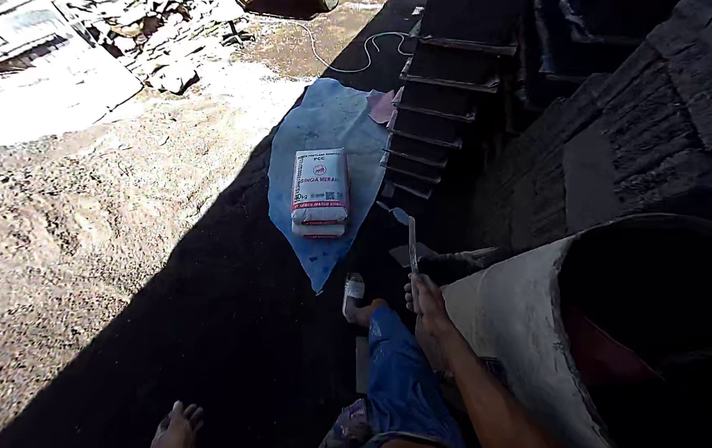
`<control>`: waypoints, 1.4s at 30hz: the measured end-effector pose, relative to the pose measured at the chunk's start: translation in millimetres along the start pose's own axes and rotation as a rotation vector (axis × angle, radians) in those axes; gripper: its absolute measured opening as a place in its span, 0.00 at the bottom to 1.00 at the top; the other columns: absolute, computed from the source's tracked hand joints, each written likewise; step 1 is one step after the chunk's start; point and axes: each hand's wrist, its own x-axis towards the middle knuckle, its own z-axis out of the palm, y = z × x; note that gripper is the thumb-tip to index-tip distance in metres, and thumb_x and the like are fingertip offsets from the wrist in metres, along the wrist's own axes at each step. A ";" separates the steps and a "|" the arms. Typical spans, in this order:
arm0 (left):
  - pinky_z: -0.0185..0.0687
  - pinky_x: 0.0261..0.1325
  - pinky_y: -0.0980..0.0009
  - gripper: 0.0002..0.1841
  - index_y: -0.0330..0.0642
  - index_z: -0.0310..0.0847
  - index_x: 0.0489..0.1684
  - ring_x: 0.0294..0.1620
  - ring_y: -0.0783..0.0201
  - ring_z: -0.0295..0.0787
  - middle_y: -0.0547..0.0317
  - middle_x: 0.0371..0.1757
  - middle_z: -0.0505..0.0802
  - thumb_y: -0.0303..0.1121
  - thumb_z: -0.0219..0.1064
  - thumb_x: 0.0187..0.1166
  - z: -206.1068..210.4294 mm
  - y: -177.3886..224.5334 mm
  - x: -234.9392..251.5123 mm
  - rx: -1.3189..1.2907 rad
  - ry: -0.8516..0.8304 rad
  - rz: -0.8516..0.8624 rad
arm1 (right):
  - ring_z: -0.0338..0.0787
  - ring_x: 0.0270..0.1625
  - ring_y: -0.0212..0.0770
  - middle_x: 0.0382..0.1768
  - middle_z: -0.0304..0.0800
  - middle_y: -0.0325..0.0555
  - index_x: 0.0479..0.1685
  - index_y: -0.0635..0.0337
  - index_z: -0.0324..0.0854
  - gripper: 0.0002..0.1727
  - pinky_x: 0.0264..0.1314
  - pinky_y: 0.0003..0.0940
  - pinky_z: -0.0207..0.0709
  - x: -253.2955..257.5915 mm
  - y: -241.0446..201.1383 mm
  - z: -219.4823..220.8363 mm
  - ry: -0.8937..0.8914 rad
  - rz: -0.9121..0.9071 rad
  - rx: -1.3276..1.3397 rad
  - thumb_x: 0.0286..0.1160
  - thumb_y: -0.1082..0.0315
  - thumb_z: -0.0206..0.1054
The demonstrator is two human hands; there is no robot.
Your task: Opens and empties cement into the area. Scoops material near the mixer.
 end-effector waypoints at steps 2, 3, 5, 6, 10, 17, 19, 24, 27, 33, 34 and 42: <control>0.87 0.52 0.46 0.29 0.34 0.67 0.80 0.52 0.46 0.92 0.37 0.62 0.90 0.50 0.54 0.93 115.3 54.6 15.6 -0.050 -0.109 -0.037 | 0.81 0.22 0.37 0.34 0.87 0.46 0.69 0.57 0.76 0.20 0.20 0.32 0.76 65.8 -15.2 24.3 0.040 -0.037 -0.042 0.94 0.53 0.54; 0.88 0.51 0.47 0.28 0.34 0.69 0.78 0.51 0.47 0.92 0.38 0.59 0.91 0.48 0.55 0.93 174.0 82.4 20.4 -0.068 -0.169 -0.041 | 0.78 0.19 0.36 0.31 0.84 0.44 0.69 0.58 0.76 0.20 0.18 0.31 0.73 102.4 -26.5 36.8 0.055 -0.053 -0.088 0.94 0.53 0.52; 0.90 0.48 0.51 0.24 0.33 0.72 0.74 0.46 0.50 0.94 0.40 0.54 0.93 0.45 0.57 0.93 290.0 134.7 33.7 -0.081 -0.290 -0.026 | 0.73 0.16 0.35 0.26 0.79 0.42 0.68 0.58 0.77 0.21 0.16 0.31 0.70 186.2 -55.0 62.7 0.057 -0.118 -0.209 0.95 0.52 0.49; 0.91 0.46 0.53 0.23 0.32 0.74 0.72 0.45 0.50 0.95 0.41 0.52 0.94 0.44 0.57 0.93 348.3 156.9 44.7 -0.082 -0.350 -0.011 | 0.72 0.15 0.36 0.23 0.78 0.41 0.66 0.58 0.78 0.23 0.16 0.33 0.71 238.0 -69.0 76.0 0.050 -0.180 -0.287 0.95 0.51 0.48; 0.91 0.47 0.54 0.19 0.29 0.78 0.66 0.43 0.52 0.95 0.40 0.48 0.94 0.38 0.58 0.92 602.4 209.5 140.3 -0.002 -0.471 0.112 | 0.84 0.26 0.48 0.29 0.85 0.50 0.61 0.58 0.84 0.28 0.33 0.52 0.81 521.0 -124.3 161.7 -0.041 -0.395 -0.728 0.92 0.46 0.46; 0.70 0.78 0.33 0.36 0.28 0.72 0.79 0.79 0.29 0.73 0.24 0.76 0.78 0.52 0.66 0.82 969.5 290.8 334.6 0.664 -0.261 0.380 | 0.92 0.42 0.56 0.36 0.89 0.55 0.58 0.59 0.82 0.30 0.47 0.59 0.82 855.5 -224.6 377.6 -0.506 -0.444 -1.351 0.91 0.43 0.44; 0.68 0.78 0.32 0.38 0.29 0.70 0.81 0.81 0.29 0.71 0.25 0.80 0.75 0.53 0.66 0.80 1043.5 333.0 382.8 0.655 -0.135 0.414 | 0.92 0.43 0.59 0.37 0.90 0.56 0.61 0.57 0.81 0.28 0.46 0.61 0.83 913.7 -235.3 437.3 -0.581 -0.503 -1.457 0.91 0.44 0.46; 0.46 0.83 0.23 0.50 0.37 0.56 0.92 0.91 0.28 0.53 0.29 0.90 0.61 0.70 0.53 0.80 1155.9 360.8 466.2 0.812 0.094 0.251 | 0.93 0.38 0.60 0.31 0.89 0.54 0.54 0.54 0.80 0.28 0.35 0.60 0.82 1016.8 -219.9 564.0 -0.700 -0.643 -1.636 0.92 0.42 0.44; 0.41 0.85 0.24 0.53 0.42 0.58 0.92 0.91 0.33 0.56 0.35 0.89 0.66 0.77 0.44 0.76 1180.2 349.9 482.4 0.911 0.273 0.249 | 0.93 0.47 0.63 0.40 0.91 0.58 0.59 0.54 0.79 0.28 0.42 0.62 0.83 1057.9 -201.4 627.7 -0.800 -0.605 -1.789 0.92 0.43 0.42; 0.45 0.88 0.33 0.52 0.43 0.68 0.87 0.90 0.42 0.63 0.42 0.87 0.73 0.77 0.46 0.72 1186.0 344.0 496.7 0.917 0.388 0.304 | 0.92 0.49 0.63 0.43 0.91 0.59 0.58 0.56 0.79 0.24 0.44 0.61 0.83 1073.4 -174.0 727.2 -0.866 -0.610 -1.858 0.93 0.46 0.46; 0.44 0.88 0.34 0.52 0.43 0.68 0.87 0.90 0.43 0.63 0.43 0.86 0.74 0.77 0.46 0.72 1187.3 344.8 498.9 0.906 0.398 0.309 | 0.93 0.48 0.63 0.42 0.91 0.58 0.57 0.56 0.79 0.24 0.43 0.60 0.83 1073.8 -179.1 732.0 -0.872 -0.612 -1.877 0.93 0.47 0.46; 0.44 0.89 0.36 0.53 0.43 0.69 0.86 0.90 0.45 0.63 0.44 0.87 0.73 0.78 0.44 0.69 1183.9 343.5 500.9 0.898 0.384 0.304 | 0.92 0.49 0.63 0.42 0.90 0.59 0.58 0.56 0.79 0.25 0.43 0.61 0.83 1079.7 -179.2 758.1 -0.934 -0.484 -1.943 0.92 0.45 0.47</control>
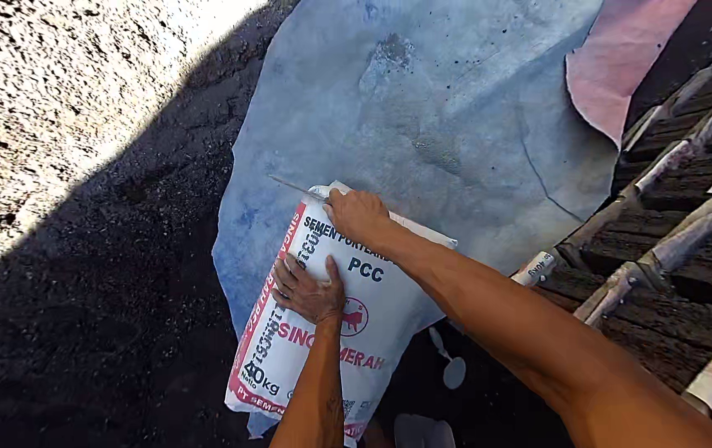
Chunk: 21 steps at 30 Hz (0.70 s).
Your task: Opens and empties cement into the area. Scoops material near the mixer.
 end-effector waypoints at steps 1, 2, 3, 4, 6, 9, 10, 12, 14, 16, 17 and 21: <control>0.43 0.89 0.36 0.53 0.43 0.69 0.86 0.90 0.44 0.63 0.44 0.87 0.74 0.78 0.45 0.69 0.2 1.1 0.7 -0.007 0.002 0.004 | 0.92 0.49 0.63 0.42 0.90 0.58 0.57 0.56 0.78 0.25 0.43 0.60 0.83 -2.9 4.3 -7.1 -0.018 0.001 -0.013 0.92 0.45 0.46; 0.43 0.89 0.36 0.53 0.43 0.70 0.85 0.90 0.44 0.63 0.44 0.87 0.74 0.78 0.45 0.69 -0.6 -0.3 -0.9 -0.011 -0.003 0.010 | 0.93 0.47 0.62 0.40 0.90 0.57 0.56 0.56 0.78 0.25 0.41 0.59 0.83 -14.7 14.1 -9.7 -0.036 0.006 -0.033 0.93 0.45 0.46; 0.43 0.89 0.36 0.53 0.43 0.70 0.85 0.90 0.44 0.63 0.45 0.86 0.74 0.78 0.45 0.69 1.0 -0.4 -0.5 -0.017 -0.003 0.011 | 0.93 0.44 0.60 0.37 0.89 0.55 0.54 0.55 0.78 0.25 0.39 0.58 0.83 -25.7 26.3 -8.5 -0.036 0.005 -0.061 0.92 0.44 0.46; 0.43 0.89 0.36 0.53 0.43 0.70 0.85 0.90 0.45 0.63 0.45 0.86 0.74 0.78 0.45 0.69 3.3 -1.2 -0.7 -0.020 0.001 0.009 | 0.93 0.40 0.59 0.34 0.88 0.53 0.53 0.53 0.78 0.25 0.36 0.57 0.83 -29.5 35.2 -5.2 -0.028 0.004 -0.089 0.92 0.43 0.46; 0.42 0.89 0.36 0.53 0.43 0.70 0.85 0.90 0.45 0.62 0.45 0.87 0.74 0.78 0.45 0.69 6.0 -3.7 -1.8 -0.012 0.005 0.009 | 0.93 0.42 0.61 0.36 0.89 0.55 0.55 0.54 0.78 0.25 0.38 0.58 0.83 -17.0 30.1 3.3 -0.052 0.022 -0.084 0.92 0.44 0.46; 0.42 0.89 0.36 0.54 0.42 0.69 0.86 0.90 0.45 0.62 0.45 0.87 0.73 0.78 0.45 0.68 4.4 -3.4 1.0 -0.017 0.011 0.024 | 0.92 0.50 0.63 0.44 0.90 0.59 0.58 0.57 0.79 0.25 0.44 0.61 0.83 9.8 17.7 3.8 -0.096 0.056 -0.017 0.92 0.46 0.47; 0.42 0.89 0.36 0.54 0.42 0.68 0.86 0.90 0.45 0.62 0.44 0.87 0.73 0.78 0.45 0.68 5.0 -1.3 1.2 -0.026 0.012 0.024 | 0.92 0.51 0.62 0.45 0.90 0.58 0.58 0.57 0.79 0.26 0.44 0.61 0.83 7.8 23.3 -1.2 -0.109 0.052 -0.018 0.92 0.45 0.46; 0.42 0.89 0.36 0.54 0.43 0.68 0.87 0.90 0.45 0.62 0.44 0.87 0.72 0.78 0.44 0.68 6.8 -1.1 -0.5 -0.036 0.006 0.026 | 0.92 0.49 0.61 0.42 0.89 0.57 0.58 0.56 0.79 0.27 0.42 0.60 0.83 -9.8 43.6 -6.9 -0.155 0.053 -0.054 0.92 0.44 0.45; 0.42 0.89 0.36 0.54 0.42 0.68 0.86 0.90 0.44 0.62 0.43 0.87 0.72 0.78 0.45 0.69 7.7 -5.3 -3.5 -0.033 0.003 0.025 | 0.92 0.46 0.60 0.39 0.89 0.55 0.56 0.55 0.80 0.27 0.39 0.58 0.82 -16.6 57.1 -1.5 -0.178 0.058 -0.080 0.91 0.43 0.45; 0.42 0.89 0.36 0.53 0.42 0.68 0.86 0.90 0.44 0.62 0.44 0.87 0.73 0.77 0.45 0.69 9.5 -3.0 -0.6 -0.038 0.018 0.025 | 0.92 0.53 0.61 0.46 0.90 0.58 0.59 0.56 0.79 0.28 0.45 0.61 0.82 -1.8 53.1 -3.8 -0.222 0.084 -0.067 0.91 0.43 0.43; 0.42 0.89 0.36 0.53 0.42 0.68 0.86 0.90 0.45 0.62 0.44 0.87 0.73 0.77 0.45 0.69 7.7 -3.9 -2.1 -0.036 0.015 0.029 | 0.91 0.54 0.61 0.47 0.90 0.58 0.60 0.57 0.80 0.28 0.47 0.61 0.82 -3.5 53.6 -4.0 -0.232 0.088 -0.052 0.92 0.43 0.44; 0.41 0.89 0.36 0.53 0.41 0.67 0.87 0.90 0.43 0.62 0.41 0.87 0.72 0.77 0.44 0.70 7.0 1.1 -3.4 -0.056 -0.008 0.043 | 0.92 0.40 0.55 0.32 0.87 0.49 0.54 0.51 0.79 0.23 0.36 0.55 0.82 -79.2 120.3 4.3 -0.206 0.143 -0.071 0.90 0.43 0.47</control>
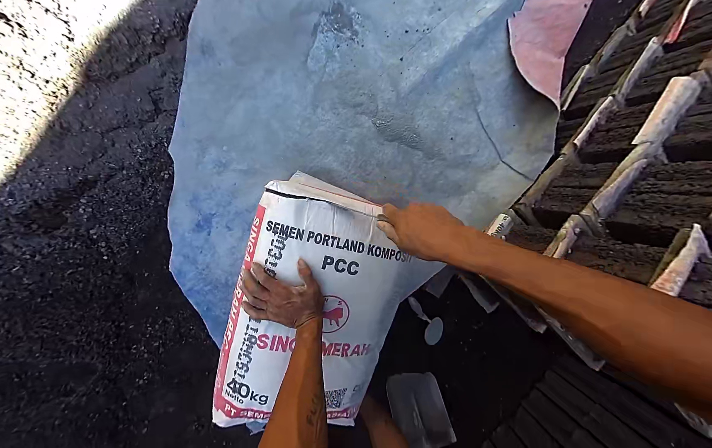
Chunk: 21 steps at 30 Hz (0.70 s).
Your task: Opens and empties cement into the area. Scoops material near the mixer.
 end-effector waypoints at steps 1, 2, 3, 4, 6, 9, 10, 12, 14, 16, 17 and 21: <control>0.41 0.89 0.36 0.53 0.41 0.67 0.87 0.90 0.43 0.62 0.42 0.87 0.72 0.77 0.44 0.70 0.2 -2.4 0.3 0.000 0.001 -0.004 | 0.92 0.40 0.56 0.32 0.87 0.49 0.55 0.51 0.77 0.24 0.38 0.56 0.82 -11.2 14.4 10.6 -0.041 0.032 0.007 0.91 0.43 0.46; 0.41 0.89 0.36 0.53 0.41 0.67 0.87 0.90 0.43 0.62 0.42 0.87 0.72 0.77 0.44 0.70 1.6 -3.0 1.7 0.002 0.009 -0.007 | 0.92 0.42 0.57 0.34 0.88 0.51 0.56 0.52 0.77 0.24 0.40 0.57 0.82 -12.5 20.6 17.0 -0.065 0.058 0.030 0.91 0.43 0.46; 0.42 0.89 0.37 0.53 0.41 0.67 0.87 0.90 0.44 0.62 0.43 0.88 0.72 0.77 0.44 0.70 0.6 -3.4 0.5 0.011 0.008 -0.008 | 0.92 0.43 0.58 0.34 0.88 0.51 0.56 0.52 0.78 0.25 0.41 0.57 0.82 -9.5 22.8 23.3 -0.059 0.068 0.055 0.91 0.43 0.46; 0.42 0.89 0.37 0.53 0.41 0.66 0.88 0.90 0.44 0.62 0.43 0.88 0.72 0.76 0.44 0.70 -1.1 -2.6 -1.2 0.019 0.001 -0.005 | 0.92 0.42 0.57 0.33 0.88 0.50 0.55 0.52 0.78 0.24 0.39 0.57 0.82 -9.0 26.4 30.8 -0.036 0.067 0.071 0.90 0.43 0.46; 0.42 0.89 0.36 0.53 0.40 0.63 0.89 0.91 0.43 0.60 0.41 0.89 0.70 0.75 0.44 0.72 -1.9 2.5 -0.4 0.020 -0.027 0.009 | 0.92 0.39 0.57 0.32 0.87 0.49 0.55 0.50 0.78 0.24 0.37 0.57 0.82 -26.9 51.9 45.4 0.007 0.063 0.085 0.90 0.42 0.46; 0.41 0.90 0.37 0.53 0.39 0.61 0.90 0.92 0.42 0.59 0.40 0.89 0.69 0.75 0.44 0.73 0.3 0.5 -0.5 0.018 -0.034 0.005 | 0.92 0.37 0.61 0.31 0.87 0.54 0.58 0.53 0.77 0.27 0.35 0.59 0.82 -69.6 100.0 81.6 0.032 0.099 0.049 0.91 0.41 0.43; 0.40 0.90 0.37 0.52 0.39 0.61 0.90 0.92 0.42 0.59 0.40 0.89 0.68 0.74 0.44 0.73 1.1 -0.8 -0.3 0.023 -0.029 0.004 | 0.92 0.39 0.62 0.32 0.87 0.55 0.58 0.54 0.77 0.27 0.36 0.60 0.82 -67.3 100.6 86.4 0.013 0.123 0.056 0.91 0.41 0.43; 0.41 0.90 0.38 0.52 0.39 0.62 0.90 0.91 0.43 0.59 0.41 0.89 0.69 0.74 0.43 0.74 -1.6 -2.7 -4.9 0.035 -0.020 0.015 | 0.92 0.39 0.61 0.33 0.88 0.54 0.58 0.53 0.77 0.26 0.37 0.59 0.82 -47.3 91.0 91.3 0.004 0.160 0.097 0.91 0.42 0.45; 0.42 0.90 0.38 0.51 0.39 0.61 0.90 0.92 0.43 0.58 0.41 0.90 0.68 0.73 0.43 0.75 0.1 3.3 -2.5 0.025 -0.013 0.029 | 0.92 0.37 0.59 0.31 0.88 0.52 0.57 0.51 0.77 0.26 0.35 0.58 0.82 -34.3 98.3 97.5 0.053 0.155 0.111 0.91 0.41 0.44; 0.43 0.89 0.38 0.51 0.38 0.62 0.90 0.91 0.42 0.60 0.40 0.90 0.68 0.73 0.45 0.75 0.0 -0.2 -1.6 0.025 -0.005 0.045 | 0.92 0.34 0.59 0.29 0.87 0.50 0.57 0.50 0.78 0.26 0.32 0.58 0.82 -50.8 124.3 124.2 0.099 0.141 0.112 0.91 0.41 0.44; 0.44 0.89 0.38 0.51 0.38 0.61 0.90 0.91 0.43 0.60 0.41 0.90 0.68 0.72 0.44 0.76 -1.1 -3.7 -1.4 0.036 -0.010 0.048 | 0.91 0.33 0.58 0.28 0.86 0.50 0.56 0.50 0.78 0.26 0.30 0.57 0.81 -60.7 138.0 143.1 0.114 0.142 0.113 0.90 0.41 0.44; 0.45 0.89 0.37 0.51 0.37 0.61 0.90 0.91 0.42 0.60 0.40 0.90 0.68 0.72 0.42 0.77 1.2 -2.9 -4.2 0.036 0.004 0.051 | 0.93 0.35 0.56 0.31 0.89 0.48 0.56 0.50 0.81 0.27 0.30 0.56 0.82 -10.5 177.4 191.8 0.189 0.079 0.181 0.90 0.41 0.44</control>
